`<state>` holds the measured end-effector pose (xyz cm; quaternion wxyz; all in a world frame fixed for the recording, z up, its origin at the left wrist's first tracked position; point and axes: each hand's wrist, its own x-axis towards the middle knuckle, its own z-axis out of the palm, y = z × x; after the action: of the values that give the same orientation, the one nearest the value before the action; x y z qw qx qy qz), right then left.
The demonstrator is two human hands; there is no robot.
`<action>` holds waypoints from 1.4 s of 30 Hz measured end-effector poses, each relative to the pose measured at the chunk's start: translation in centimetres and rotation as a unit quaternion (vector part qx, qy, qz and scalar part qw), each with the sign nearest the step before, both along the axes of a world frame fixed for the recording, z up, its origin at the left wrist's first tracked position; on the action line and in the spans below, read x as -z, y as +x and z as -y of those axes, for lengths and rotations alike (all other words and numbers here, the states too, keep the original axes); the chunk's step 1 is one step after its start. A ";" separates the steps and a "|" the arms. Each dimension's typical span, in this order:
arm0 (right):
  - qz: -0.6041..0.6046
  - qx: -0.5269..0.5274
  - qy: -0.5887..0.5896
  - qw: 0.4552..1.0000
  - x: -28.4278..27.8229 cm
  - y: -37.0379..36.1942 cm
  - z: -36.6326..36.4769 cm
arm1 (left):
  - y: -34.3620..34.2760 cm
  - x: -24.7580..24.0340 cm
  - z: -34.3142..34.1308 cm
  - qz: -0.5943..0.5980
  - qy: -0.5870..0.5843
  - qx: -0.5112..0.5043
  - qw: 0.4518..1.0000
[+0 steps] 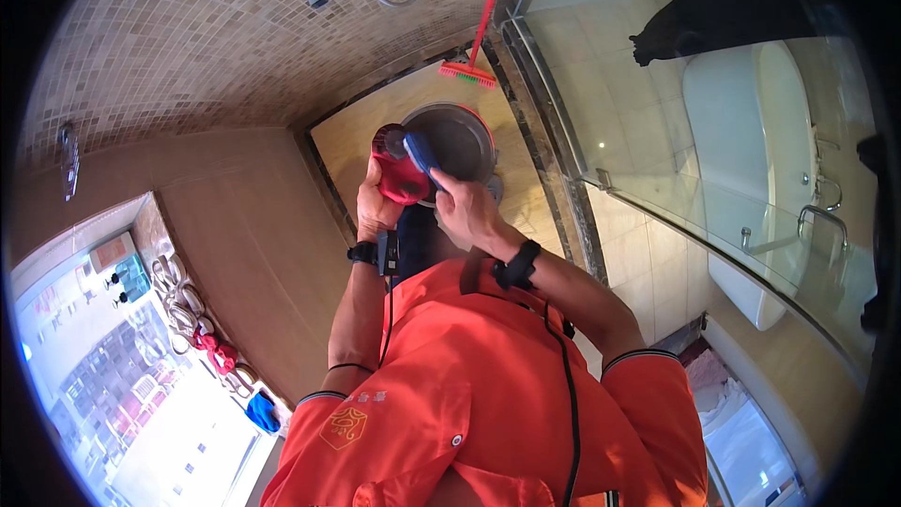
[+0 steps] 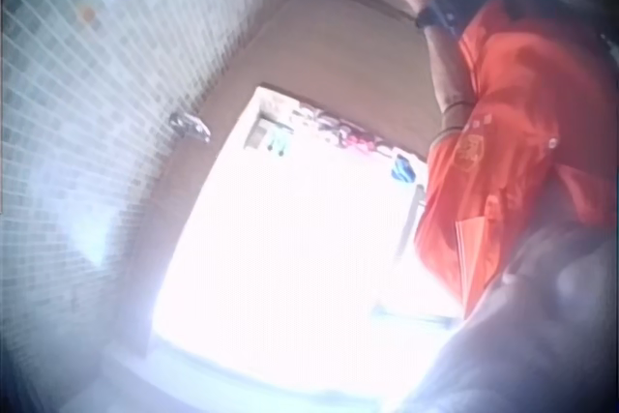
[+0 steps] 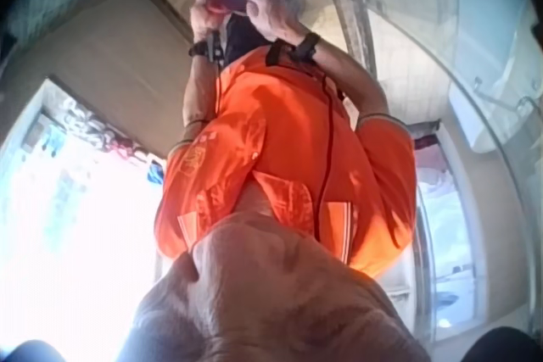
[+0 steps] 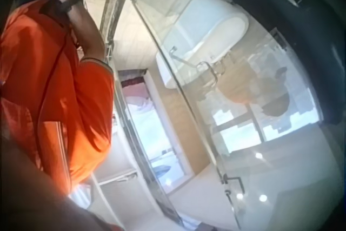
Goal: The person scrubs a red shoe with a blue brush over a bucket of water, repeatedly dipping the shoe and brush to rinse. The shoe is placed on a windowsill, then picked up again for further scrubbing and rinsing.
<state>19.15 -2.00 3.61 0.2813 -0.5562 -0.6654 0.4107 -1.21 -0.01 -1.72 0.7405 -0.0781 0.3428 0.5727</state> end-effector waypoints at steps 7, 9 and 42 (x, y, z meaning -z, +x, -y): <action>0.011 0.003 -0.050 0.999 -0.3 -0.5 -4.4 | -0.4 -0.4 -0.7 -0.034 0.020 0.039 0.998; -0.001 -0.024 -0.048 0.999 -0.2 -0.6 -2.4 | -0.9 -0.5 -1.3 -0.044 0.020 0.046 0.998; 0.075 -0.092 0.025 0.993 -2.3 -0.3 0.6 | 0.2 -3.0 -2.3 -0.069 -0.015 0.124 0.990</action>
<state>18.82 -2.64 5.88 0.2053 -0.5149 -0.7432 0.3748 -0.96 2.34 1.24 0.7793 -0.0064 0.4084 0.4752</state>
